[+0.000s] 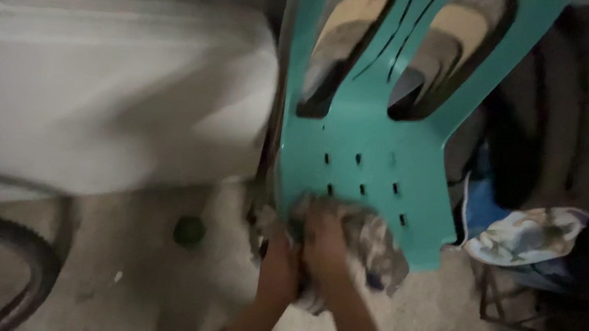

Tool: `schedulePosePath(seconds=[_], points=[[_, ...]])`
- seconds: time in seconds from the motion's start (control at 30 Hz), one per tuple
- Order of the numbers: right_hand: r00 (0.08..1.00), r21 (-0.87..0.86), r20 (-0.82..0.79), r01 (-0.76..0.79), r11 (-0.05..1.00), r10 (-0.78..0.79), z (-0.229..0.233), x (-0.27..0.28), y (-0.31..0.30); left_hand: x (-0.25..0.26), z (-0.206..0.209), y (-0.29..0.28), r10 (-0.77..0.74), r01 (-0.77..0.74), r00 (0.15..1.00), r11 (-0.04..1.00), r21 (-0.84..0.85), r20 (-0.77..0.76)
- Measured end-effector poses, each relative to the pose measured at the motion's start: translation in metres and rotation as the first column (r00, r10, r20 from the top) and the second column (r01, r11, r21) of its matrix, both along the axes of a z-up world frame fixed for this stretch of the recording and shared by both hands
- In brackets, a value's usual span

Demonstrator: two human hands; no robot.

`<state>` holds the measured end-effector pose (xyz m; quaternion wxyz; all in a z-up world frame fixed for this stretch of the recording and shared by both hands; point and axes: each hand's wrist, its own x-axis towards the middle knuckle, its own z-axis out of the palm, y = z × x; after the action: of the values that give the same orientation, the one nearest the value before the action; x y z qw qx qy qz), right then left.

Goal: The person wipes a teal plastic chair with a cloth, then moves to a large wooden board and wipes its surface repeatedly. The person handles the cloth and wipes different areas of the chair and board.

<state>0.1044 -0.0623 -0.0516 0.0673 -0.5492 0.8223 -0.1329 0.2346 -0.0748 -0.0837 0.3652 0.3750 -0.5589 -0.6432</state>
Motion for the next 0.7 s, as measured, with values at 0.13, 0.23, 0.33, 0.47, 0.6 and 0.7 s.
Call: schedulePosePath(seconds=[0.13,0.23,0.33,0.47,0.6,0.7], points=[[0.967,-0.103,-0.151,-0.222,0.970,0.206,0.025,0.027,0.030,0.001,-0.014,-0.002,-0.113,0.101,0.987,0.989,0.106,0.111],[0.999,-0.001,-0.016,-0.046,0.999,0.046,0.027,0.012,0.009,0.005,-0.021,0.002,-0.064,0.052,0.988,0.995,0.085,0.138],[0.972,-0.162,-0.195,-0.166,0.973,0.133,0.018,-0.024,-0.036,0.000,-0.021,-0.001,-0.006,-0.017,0.985,0.991,0.132,0.170],[0.994,-0.124,-0.083,-0.086,0.989,0.076,0.005,-0.028,-0.041,0.002,-0.011,-0.001,0.125,-0.143,0.988,0.963,0.227,0.090],[0.980,-0.088,-0.036,-0.198,0.976,0.196,0.009,0.014,0.010,0.000,-0.003,-0.008,0.087,-0.079,0.996,0.895,0.438,0.002],[0.972,-0.056,-0.019,-0.233,0.971,0.233,0.014,0.027,0.008,-0.006,-0.021,-0.005,0.099,-0.090,0.995,0.919,0.384,-0.003]])
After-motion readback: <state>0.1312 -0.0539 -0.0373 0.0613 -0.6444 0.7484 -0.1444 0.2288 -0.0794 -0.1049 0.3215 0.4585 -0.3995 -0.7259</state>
